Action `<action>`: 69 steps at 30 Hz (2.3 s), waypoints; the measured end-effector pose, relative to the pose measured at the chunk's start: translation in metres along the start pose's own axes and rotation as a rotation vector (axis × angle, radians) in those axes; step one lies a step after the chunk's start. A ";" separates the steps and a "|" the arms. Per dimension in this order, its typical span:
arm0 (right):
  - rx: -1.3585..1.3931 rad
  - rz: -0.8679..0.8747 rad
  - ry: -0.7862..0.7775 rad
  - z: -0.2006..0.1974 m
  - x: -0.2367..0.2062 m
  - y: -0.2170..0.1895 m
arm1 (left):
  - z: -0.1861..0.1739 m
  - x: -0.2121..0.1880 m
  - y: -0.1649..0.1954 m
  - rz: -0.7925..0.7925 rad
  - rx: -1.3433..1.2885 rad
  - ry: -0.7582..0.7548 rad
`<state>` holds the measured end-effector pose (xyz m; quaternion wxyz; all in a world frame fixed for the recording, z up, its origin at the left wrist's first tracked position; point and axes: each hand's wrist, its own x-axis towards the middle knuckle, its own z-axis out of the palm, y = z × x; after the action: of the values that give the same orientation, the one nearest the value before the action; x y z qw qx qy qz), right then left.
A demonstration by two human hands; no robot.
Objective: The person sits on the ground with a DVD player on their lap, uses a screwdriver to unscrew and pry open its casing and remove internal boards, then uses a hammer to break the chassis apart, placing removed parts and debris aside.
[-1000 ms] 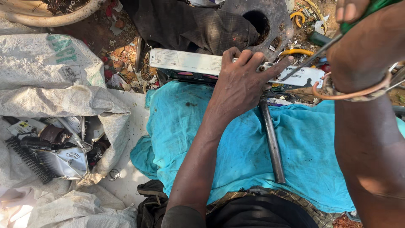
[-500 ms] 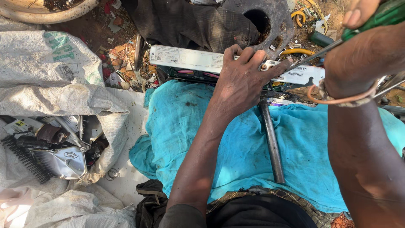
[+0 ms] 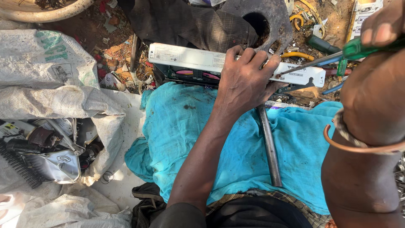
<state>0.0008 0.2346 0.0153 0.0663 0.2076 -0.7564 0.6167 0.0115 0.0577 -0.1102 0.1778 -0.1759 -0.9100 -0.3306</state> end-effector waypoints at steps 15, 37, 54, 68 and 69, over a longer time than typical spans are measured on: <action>0.010 0.010 -0.038 0.010 0.000 0.002 | -0.010 0.001 0.003 0.041 0.001 0.059; 0.221 0.135 -0.328 -0.045 0.049 0.015 | -0.016 0.005 -0.003 0.099 0.028 -0.032; -0.903 0.268 -0.703 -0.179 0.045 0.079 | -0.010 0.008 -0.001 0.035 -0.009 -0.046; -1.001 -0.032 -0.792 -0.078 0.070 -0.035 | -0.012 0.002 -0.001 0.056 0.012 -0.037; -1.162 -0.218 -0.874 -0.073 0.074 -0.048 | -0.013 0.002 -0.001 0.057 0.030 -0.041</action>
<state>-0.0584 0.2804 0.1015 -0.0809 0.4402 -0.8937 -0.0327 0.0117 0.0493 -0.1006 0.1710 -0.2058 -0.9130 -0.3078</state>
